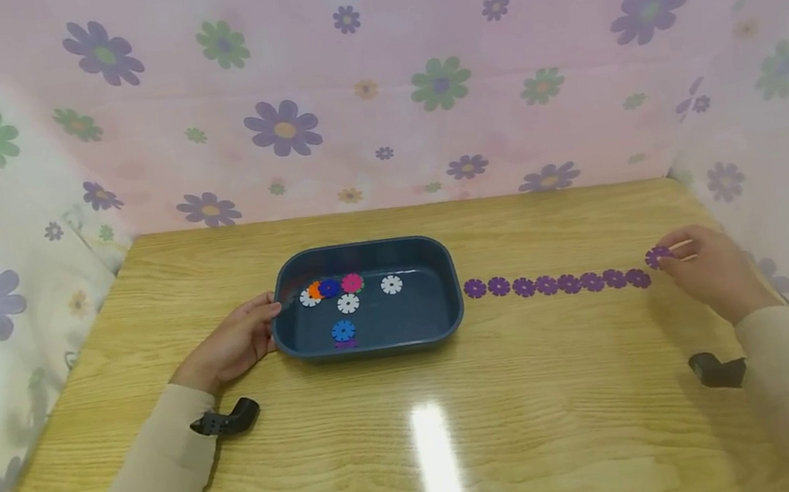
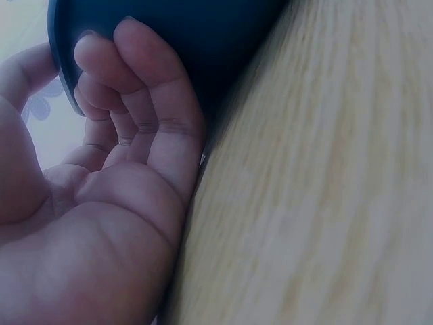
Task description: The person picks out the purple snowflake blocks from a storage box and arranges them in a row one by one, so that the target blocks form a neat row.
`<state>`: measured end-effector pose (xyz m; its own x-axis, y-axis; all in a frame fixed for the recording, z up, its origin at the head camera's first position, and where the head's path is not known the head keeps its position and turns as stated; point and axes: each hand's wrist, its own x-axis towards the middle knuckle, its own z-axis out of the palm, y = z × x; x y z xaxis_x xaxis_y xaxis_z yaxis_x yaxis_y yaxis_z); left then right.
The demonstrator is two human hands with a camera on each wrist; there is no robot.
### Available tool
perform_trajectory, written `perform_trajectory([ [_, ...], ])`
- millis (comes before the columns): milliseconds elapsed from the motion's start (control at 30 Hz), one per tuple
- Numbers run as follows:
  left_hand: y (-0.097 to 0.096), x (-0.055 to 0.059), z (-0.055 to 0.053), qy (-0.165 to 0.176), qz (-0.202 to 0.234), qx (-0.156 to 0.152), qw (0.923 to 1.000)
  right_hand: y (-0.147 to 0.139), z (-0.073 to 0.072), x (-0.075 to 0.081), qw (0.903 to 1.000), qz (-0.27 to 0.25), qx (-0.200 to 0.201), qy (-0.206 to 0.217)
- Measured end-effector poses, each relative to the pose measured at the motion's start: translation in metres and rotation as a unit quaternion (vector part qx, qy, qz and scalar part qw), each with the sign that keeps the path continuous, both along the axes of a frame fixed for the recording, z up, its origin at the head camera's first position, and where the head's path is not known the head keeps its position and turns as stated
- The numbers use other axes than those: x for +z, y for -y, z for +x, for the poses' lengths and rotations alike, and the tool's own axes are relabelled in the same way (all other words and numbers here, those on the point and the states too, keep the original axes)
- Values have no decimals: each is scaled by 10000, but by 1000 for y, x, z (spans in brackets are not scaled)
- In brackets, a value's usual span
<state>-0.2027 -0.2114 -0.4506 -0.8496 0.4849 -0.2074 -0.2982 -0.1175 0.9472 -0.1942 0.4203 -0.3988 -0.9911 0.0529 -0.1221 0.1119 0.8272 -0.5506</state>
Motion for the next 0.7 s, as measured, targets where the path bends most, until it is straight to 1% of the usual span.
perform_trajectory([
  [233,2,2,2,4,35,-2,10000,-16,-1,-13,9997,94,-57,238],
  [433,2,3,4,-13,96,-89,9999,-29,-2,-26,9985,241,-131,470],
  [600,1,3,4,-70,90,-139,9998,-36,-2,-27,9976,270,-24,641],
  [700,1,3,4,-67,100,-144,9998,-39,-2,-27,9967,144,-18,799],
])
